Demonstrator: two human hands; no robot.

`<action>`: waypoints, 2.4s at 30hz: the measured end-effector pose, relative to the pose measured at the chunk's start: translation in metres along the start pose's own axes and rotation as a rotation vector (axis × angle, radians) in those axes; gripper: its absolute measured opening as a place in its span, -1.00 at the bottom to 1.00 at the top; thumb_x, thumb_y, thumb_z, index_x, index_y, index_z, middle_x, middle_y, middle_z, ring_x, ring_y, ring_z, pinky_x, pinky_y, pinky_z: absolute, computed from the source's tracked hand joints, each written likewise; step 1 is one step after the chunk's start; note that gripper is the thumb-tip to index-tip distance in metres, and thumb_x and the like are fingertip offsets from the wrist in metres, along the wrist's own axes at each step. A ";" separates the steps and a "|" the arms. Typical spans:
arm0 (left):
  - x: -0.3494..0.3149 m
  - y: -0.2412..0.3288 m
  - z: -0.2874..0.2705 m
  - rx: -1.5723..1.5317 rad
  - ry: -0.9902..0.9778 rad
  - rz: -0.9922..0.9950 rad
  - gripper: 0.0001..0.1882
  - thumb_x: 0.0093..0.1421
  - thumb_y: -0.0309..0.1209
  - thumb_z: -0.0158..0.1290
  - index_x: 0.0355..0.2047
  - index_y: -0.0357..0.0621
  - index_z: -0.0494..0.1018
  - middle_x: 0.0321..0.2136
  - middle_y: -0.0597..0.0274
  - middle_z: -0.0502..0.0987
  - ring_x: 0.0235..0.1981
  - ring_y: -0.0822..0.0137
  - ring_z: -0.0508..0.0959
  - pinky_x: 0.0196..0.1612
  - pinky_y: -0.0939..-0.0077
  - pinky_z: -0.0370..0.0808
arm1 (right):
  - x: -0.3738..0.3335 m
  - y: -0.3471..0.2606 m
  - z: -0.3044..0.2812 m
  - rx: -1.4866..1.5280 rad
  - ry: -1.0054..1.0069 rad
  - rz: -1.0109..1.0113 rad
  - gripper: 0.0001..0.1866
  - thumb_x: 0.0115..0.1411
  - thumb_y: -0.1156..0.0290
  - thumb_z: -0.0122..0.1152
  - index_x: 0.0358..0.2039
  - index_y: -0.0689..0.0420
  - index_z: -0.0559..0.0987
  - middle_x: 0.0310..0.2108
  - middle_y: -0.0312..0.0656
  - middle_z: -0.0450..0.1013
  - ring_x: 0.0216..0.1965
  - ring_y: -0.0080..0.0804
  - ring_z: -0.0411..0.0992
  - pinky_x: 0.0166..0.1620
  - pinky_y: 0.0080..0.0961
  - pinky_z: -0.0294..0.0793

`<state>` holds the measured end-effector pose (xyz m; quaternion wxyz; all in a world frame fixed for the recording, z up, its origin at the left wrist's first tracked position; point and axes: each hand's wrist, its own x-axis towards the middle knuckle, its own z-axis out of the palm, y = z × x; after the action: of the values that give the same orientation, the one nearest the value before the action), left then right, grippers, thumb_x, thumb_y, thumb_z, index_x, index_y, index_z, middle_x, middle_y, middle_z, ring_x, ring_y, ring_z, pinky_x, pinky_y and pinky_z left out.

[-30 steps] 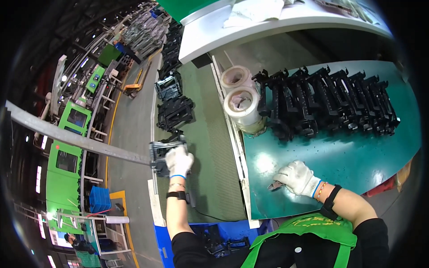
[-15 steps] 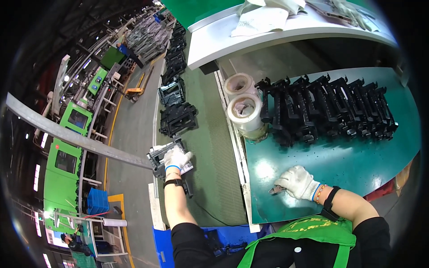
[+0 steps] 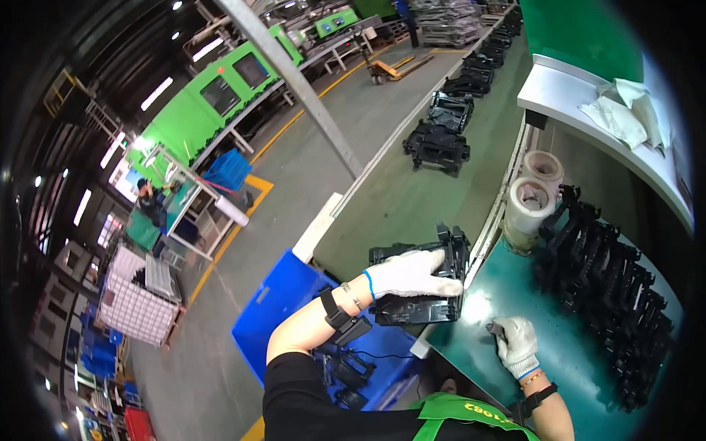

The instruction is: The person stacks black plastic components into a large white bin, then retrieves more components from a blue bin and uses shears to trim them before placing them onto a conveyor belt.

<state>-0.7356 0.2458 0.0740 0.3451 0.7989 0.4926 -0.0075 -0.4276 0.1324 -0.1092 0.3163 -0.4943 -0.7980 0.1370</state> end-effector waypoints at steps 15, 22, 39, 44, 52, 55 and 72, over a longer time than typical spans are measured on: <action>0.019 0.183 0.156 -0.739 0.037 -0.018 -0.11 0.26 0.37 0.03 0.05 -0.36 0.47 -0.14 -0.11 0.64 -0.05 0.13 0.63 0.03 0.32 0.53 | -0.132 0.016 -0.080 0.800 0.275 0.221 -0.30 0.36 0.62 0.00 0.48 0.30 0.08 0.44 0.02 0.16 0.39 -0.24 0.22 0.39 -0.35 0.21; 0.031 0.226 0.194 -0.502 -0.144 0.239 -0.37 0.24 0.09 0.19 -0.05 -0.32 0.56 -0.09 -0.09 0.64 -0.04 0.13 0.63 0.02 0.32 0.54 | -0.216 0.051 -0.101 0.803 0.410 0.629 -0.32 0.40 0.55 0.02 0.47 0.32 0.08 0.45 0.01 0.16 0.44 -0.21 0.17 0.44 -0.30 0.15; 0.096 0.159 0.200 0.500 0.477 0.033 -0.45 0.23 -0.03 0.21 -0.01 -0.27 0.59 -0.20 -0.09 0.67 -0.14 0.01 0.66 -0.01 0.21 0.56 | -0.225 0.026 -0.183 0.008 0.147 0.700 -0.52 0.30 0.40 0.26 0.22 0.17 0.44 0.07 0.02 0.52 -0.02 0.04 0.55 0.05 -0.17 0.54; 0.068 0.205 0.241 0.376 0.268 0.191 -0.41 0.19 -0.09 0.24 0.09 -0.24 0.49 -0.23 -0.10 0.65 -0.15 -0.09 0.65 -0.07 0.09 0.58 | -0.234 0.006 -0.195 -0.245 0.005 0.570 -0.71 0.22 0.30 0.34 -0.09 0.09 0.54 -0.24 -0.07 0.50 -0.22 -0.01 0.51 -0.15 -0.16 0.50; 0.089 0.190 0.273 0.441 0.054 0.201 -0.43 0.20 -0.25 0.18 0.16 -0.25 0.39 -0.24 -0.11 0.64 -0.20 -0.11 0.66 -0.14 0.04 0.61 | -0.222 0.028 -0.185 -0.456 -0.153 0.303 -0.68 0.12 0.17 0.39 -0.25 0.07 0.50 -0.37 -0.16 0.41 -0.31 -0.18 0.46 -0.27 -0.18 0.40; 0.089 0.195 0.270 0.462 0.021 0.205 -0.51 0.22 -0.28 0.12 0.11 -0.27 0.40 -0.22 -0.13 0.63 -0.26 -0.11 0.68 -0.19 0.04 0.64 | -0.218 0.033 -0.188 -0.508 -0.173 0.220 -0.67 0.10 0.16 0.40 -0.28 0.07 0.50 -0.39 -0.17 0.40 -0.34 -0.20 0.46 -0.30 -0.18 0.38; 0.075 0.189 0.237 0.642 0.205 0.625 -0.50 0.19 -0.39 0.08 0.15 -0.22 0.43 -0.38 0.05 0.62 -0.40 0.07 0.65 -0.41 0.18 0.60 | -0.175 0.024 -0.275 -0.131 -0.430 0.324 -0.65 0.29 0.08 0.19 -0.01 -0.03 0.56 -0.36 -0.16 0.55 -0.29 -0.04 0.55 -0.20 -0.09 0.54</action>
<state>-0.4702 0.1198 -0.0299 0.0152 0.9722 0.2325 0.0238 -0.1800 -0.0355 0.0228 0.0808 -0.5944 -0.7646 0.2356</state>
